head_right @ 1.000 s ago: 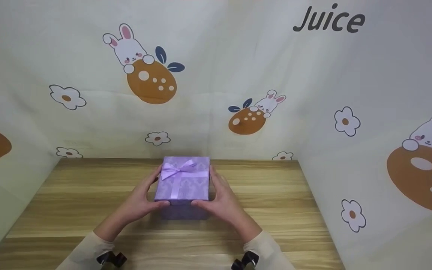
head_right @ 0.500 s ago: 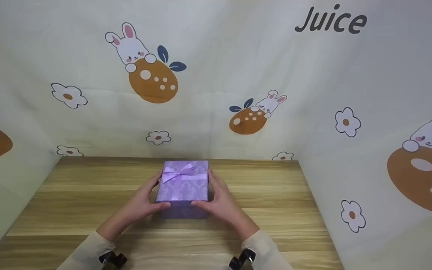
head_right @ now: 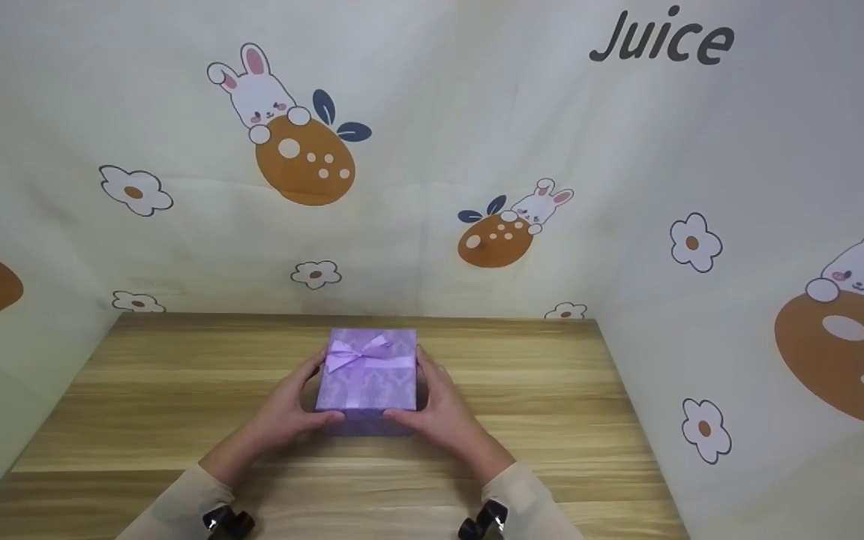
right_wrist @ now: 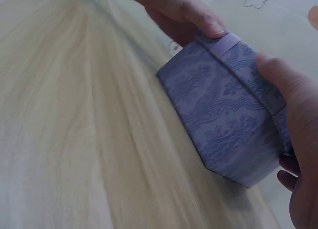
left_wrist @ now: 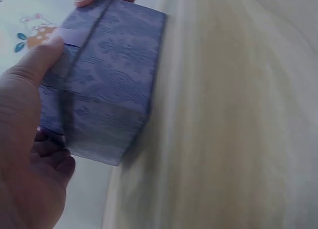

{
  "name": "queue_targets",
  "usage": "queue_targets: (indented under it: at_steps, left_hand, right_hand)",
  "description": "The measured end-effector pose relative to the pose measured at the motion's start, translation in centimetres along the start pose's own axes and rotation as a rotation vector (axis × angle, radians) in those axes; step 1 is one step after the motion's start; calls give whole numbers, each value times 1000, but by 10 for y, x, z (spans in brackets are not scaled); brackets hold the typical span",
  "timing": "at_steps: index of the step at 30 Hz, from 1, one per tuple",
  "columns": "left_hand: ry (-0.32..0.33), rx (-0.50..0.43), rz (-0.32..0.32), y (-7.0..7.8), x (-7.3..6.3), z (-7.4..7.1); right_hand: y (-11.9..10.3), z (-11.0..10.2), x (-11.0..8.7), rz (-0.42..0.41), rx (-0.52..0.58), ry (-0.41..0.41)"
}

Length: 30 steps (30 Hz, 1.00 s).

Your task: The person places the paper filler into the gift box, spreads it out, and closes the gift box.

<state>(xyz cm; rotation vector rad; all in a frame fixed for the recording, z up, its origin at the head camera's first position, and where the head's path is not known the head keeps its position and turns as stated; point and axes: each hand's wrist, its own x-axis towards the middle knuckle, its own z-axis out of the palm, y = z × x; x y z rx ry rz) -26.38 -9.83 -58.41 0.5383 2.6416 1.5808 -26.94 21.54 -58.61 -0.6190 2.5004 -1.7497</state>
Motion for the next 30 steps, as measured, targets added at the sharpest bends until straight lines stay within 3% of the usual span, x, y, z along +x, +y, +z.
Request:
queue_targets:
  at_steps: [13,19,26,30]
  left_hand:
    - [-18,24,-10,5,-1,-1]
    - [-18,17,0,5,0,0]
    - [-32,9,11,4,-2,-1]
    - [-43,77,20,5,-2,-8]
  right_hand:
    - [3,-2,0,11,93,-57]
    - [3,-3,0,24,80,-59]
    - [0,-6,0,12,17,-61]
    - [-1,-17,-3,-4,-123,-45]
